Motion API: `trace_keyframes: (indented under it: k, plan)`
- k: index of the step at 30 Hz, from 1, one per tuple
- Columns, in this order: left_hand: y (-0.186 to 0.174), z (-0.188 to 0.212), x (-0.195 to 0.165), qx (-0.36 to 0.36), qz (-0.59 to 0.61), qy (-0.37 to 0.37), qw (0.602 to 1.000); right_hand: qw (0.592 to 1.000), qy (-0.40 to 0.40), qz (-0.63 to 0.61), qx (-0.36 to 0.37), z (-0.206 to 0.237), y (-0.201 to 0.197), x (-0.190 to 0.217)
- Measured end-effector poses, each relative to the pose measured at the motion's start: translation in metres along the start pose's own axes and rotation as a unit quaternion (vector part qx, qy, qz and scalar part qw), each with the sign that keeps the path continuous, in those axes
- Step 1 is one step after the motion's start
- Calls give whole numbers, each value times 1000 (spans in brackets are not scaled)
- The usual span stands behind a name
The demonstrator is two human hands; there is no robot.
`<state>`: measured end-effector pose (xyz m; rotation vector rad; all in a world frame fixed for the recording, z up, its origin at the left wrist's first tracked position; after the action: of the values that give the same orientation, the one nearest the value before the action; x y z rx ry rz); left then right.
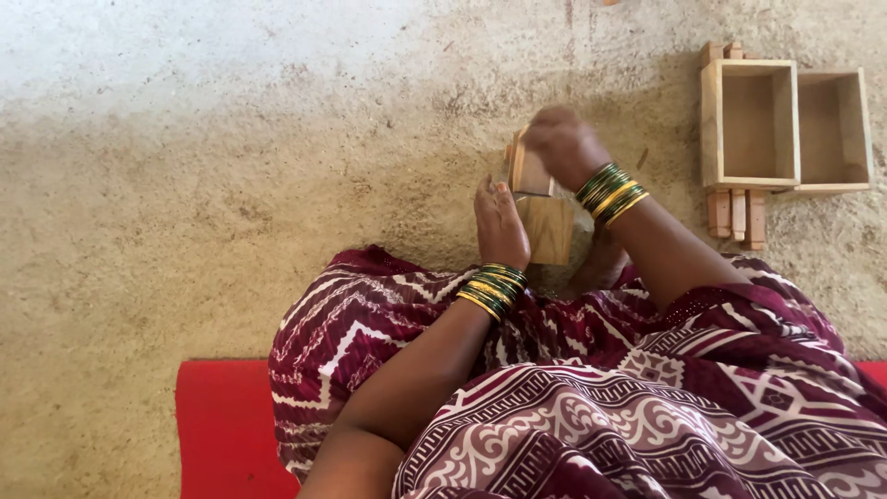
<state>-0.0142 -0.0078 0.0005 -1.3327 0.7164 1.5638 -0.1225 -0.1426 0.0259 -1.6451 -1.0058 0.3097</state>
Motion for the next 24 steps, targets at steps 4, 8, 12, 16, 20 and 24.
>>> trace_keyframes:
  k: [4,8,12,16,20,24]
  plan:
    - [0,0,3,-8,-13,0,1000,998,-50,24,26,-7,11,7]
    - [0,0,3,-23,4,19,1000,999,23,22,37,-14,9,-6]
    - [-1,-1,3,-22,2,29,999,992,-36,-3,120,8,12,5]
    - [1,-1,10,-13,-1,13,1000,996,-47,-26,69,38,-5,4]
    - [0,-3,11,-31,3,30,999,993,96,-46,-47,46,-24,-19]
    - [-1,-4,8,-21,-4,19,1000,988,139,-67,-1,47,-22,-9]
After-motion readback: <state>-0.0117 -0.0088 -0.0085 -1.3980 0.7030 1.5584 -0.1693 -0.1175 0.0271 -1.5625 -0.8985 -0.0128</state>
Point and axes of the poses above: each hand's wrist, its own z-axis away from the middle knuckle, its own y-axis out of the palm, x = y × z, the point moved 6 cm from there along -z, towards the middle knuckle
